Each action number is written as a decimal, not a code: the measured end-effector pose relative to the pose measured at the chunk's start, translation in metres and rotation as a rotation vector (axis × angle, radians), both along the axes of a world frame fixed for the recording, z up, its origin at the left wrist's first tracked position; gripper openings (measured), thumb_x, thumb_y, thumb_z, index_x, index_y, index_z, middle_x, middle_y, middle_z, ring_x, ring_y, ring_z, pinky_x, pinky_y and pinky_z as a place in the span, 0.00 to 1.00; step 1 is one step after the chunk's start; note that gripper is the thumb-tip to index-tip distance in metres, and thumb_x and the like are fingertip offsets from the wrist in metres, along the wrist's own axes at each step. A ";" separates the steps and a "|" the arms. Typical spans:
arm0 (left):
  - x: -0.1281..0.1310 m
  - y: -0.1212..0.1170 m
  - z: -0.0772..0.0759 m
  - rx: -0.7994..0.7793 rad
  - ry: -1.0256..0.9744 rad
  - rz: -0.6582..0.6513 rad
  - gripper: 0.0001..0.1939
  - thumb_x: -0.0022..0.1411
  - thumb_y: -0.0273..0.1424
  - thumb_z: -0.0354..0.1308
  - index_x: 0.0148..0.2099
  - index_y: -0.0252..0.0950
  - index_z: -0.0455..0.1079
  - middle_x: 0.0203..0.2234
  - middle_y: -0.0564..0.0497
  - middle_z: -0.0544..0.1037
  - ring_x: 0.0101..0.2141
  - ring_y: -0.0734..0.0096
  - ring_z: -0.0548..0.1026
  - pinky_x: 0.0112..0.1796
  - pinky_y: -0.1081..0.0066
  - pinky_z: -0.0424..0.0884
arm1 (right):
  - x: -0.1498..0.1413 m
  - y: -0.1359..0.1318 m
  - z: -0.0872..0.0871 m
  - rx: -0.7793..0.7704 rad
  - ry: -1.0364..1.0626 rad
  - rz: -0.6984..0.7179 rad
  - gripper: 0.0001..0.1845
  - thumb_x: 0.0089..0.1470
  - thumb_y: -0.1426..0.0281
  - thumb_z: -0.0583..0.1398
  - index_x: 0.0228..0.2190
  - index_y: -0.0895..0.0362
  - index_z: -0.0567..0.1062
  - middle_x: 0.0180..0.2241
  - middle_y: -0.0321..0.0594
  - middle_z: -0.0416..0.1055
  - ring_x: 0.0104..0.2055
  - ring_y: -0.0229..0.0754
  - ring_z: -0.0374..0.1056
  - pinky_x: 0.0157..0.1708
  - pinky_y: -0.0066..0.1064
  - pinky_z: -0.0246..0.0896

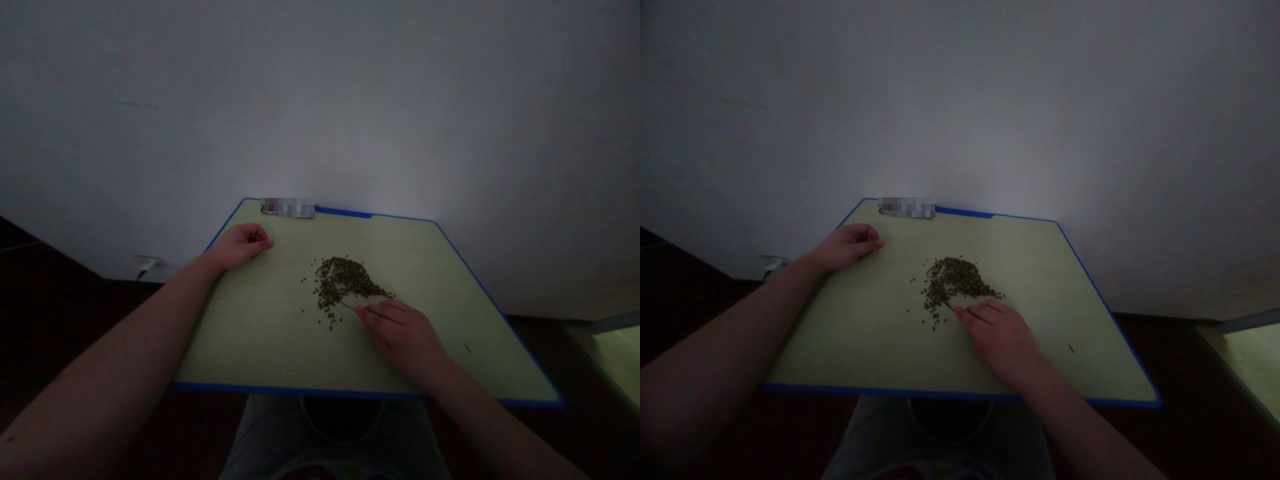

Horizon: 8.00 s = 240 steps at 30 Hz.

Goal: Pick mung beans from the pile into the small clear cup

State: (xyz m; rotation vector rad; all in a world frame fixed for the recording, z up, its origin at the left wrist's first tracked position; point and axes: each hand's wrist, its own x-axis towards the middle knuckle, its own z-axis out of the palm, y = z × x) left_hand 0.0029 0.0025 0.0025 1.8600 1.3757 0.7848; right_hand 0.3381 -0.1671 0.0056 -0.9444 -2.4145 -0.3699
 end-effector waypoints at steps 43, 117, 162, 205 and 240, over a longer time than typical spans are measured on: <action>0.002 -0.003 0.002 -0.001 -0.002 0.001 0.12 0.50 0.40 0.61 0.28 0.36 0.66 0.17 0.57 0.64 0.19 0.78 0.60 0.22 0.73 0.57 | -0.031 -0.031 0.000 -0.100 -0.201 -0.097 0.18 0.50 0.82 0.58 0.45 0.65 0.76 0.35 0.48 0.77 0.35 0.47 0.70 0.34 0.37 0.69; -0.004 0.004 -0.006 0.022 0.015 -0.019 0.14 0.51 0.41 0.60 0.29 0.35 0.66 0.19 0.57 0.64 0.20 0.78 0.60 0.24 0.73 0.56 | -0.020 0.009 0.010 -0.426 0.185 0.061 0.14 0.59 0.74 0.55 0.40 0.58 0.80 0.33 0.41 0.80 0.34 0.40 0.74 0.34 0.32 0.70; -0.001 0.000 -0.002 0.007 0.001 -0.009 0.13 0.50 0.40 0.61 0.28 0.36 0.66 0.18 0.57 0.65 0.20 0.77 0.61 0.24 0.73 0.57 | -0.024 -0.009 0.004 -0.321 0.217 -0.055 0.14 0.58 0.74 0.55 0.39 0.56 0.80 0.34 0.41 0.80 0.33 0.42 0.75 0.35 0.34 0.71; -0.001 0.000 -0.001 -0.001 -0.011 -0.004 0.13 0.49 0.41 0.61 0.28 0.36 0.67 0.18 0.56 0.65 0.21 0.76 0.61 0.24 0.72 0.57 | -0.025 -0.003 0.008 -0.410 0.288 -0.034 0.13 0.58 0.73 0.57 0.39 0.55 0.80 0.31 0.39 0.80 0.31 0.40 0.74 0.33 0.31 0.70; -0.001 0.000 0.000 0.009 0.015 -0.019 0.13 0.49 0.41 0.60 0.28 0.35 0.66 0.17 0.57 0.65 0.20 0.77 0.61 0.23 0.73 0.57 | -0.035 -0.003 0.010 -0.416 0.292 -0.106 0.13 0.58 0.73 0.57 0.41 0.57 0.80 0.32 0.40 0.79 0.33 0.40 0.74 0.36 0.31 0.68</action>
